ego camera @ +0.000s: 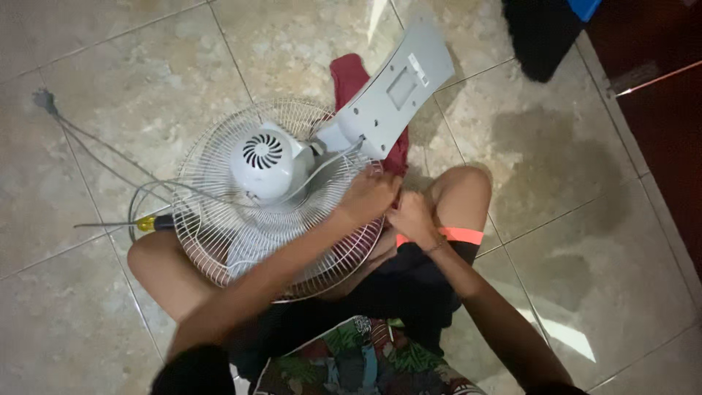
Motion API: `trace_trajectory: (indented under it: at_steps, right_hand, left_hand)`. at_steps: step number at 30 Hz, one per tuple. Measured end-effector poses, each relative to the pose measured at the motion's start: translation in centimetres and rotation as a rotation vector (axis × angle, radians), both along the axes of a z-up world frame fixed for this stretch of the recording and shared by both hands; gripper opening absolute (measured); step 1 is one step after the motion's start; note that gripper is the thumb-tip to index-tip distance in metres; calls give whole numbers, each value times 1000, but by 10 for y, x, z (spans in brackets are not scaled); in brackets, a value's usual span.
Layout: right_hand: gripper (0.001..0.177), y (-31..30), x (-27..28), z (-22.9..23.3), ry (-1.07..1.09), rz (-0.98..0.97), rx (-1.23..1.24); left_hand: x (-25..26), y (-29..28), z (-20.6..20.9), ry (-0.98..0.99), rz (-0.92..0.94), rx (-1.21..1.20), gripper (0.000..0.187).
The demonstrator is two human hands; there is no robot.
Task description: The person sits on the floor and uses a screwdriver to tighten the central hub of a white pedestal fan. They then wipe the fan base with a red cloth, rotate the fan head, and continue adjusting the fan's tilt mechanism.
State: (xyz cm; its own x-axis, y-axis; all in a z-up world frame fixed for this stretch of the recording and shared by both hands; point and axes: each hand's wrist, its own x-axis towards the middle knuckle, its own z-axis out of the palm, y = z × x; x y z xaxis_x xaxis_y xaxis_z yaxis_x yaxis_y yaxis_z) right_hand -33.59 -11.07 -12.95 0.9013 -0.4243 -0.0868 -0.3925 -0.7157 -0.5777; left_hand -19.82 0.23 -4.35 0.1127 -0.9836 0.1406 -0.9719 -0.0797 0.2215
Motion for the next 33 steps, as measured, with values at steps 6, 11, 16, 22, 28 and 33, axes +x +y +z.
trace_trajectory:
  at_steps: [6,11,16,22,28,33]
  right_hand:
    - [32,13,3,65,-86,-64,-123]
    - [30,43,1,81,-296,-118,-509]
    - [33,44,-6,44,-133,-125,-226]
    - [19,34,-9,47,-413,-72,-290]
    - [37,29,8,67,-99,-129,-537]
    - [44,24,17,51,-114,-4,-594]
  left_hand:
    - [49,-12,-24,30,-258,329,27]
    - [53,-7,-11,11,-233,328,26]
    - [36,20,73,182,-139,86,34]
    - [100,22,185,551,157,132,48]
    - [160,-7,165,579,443,476,100]
    - [182,6,153,831,623,621,109]
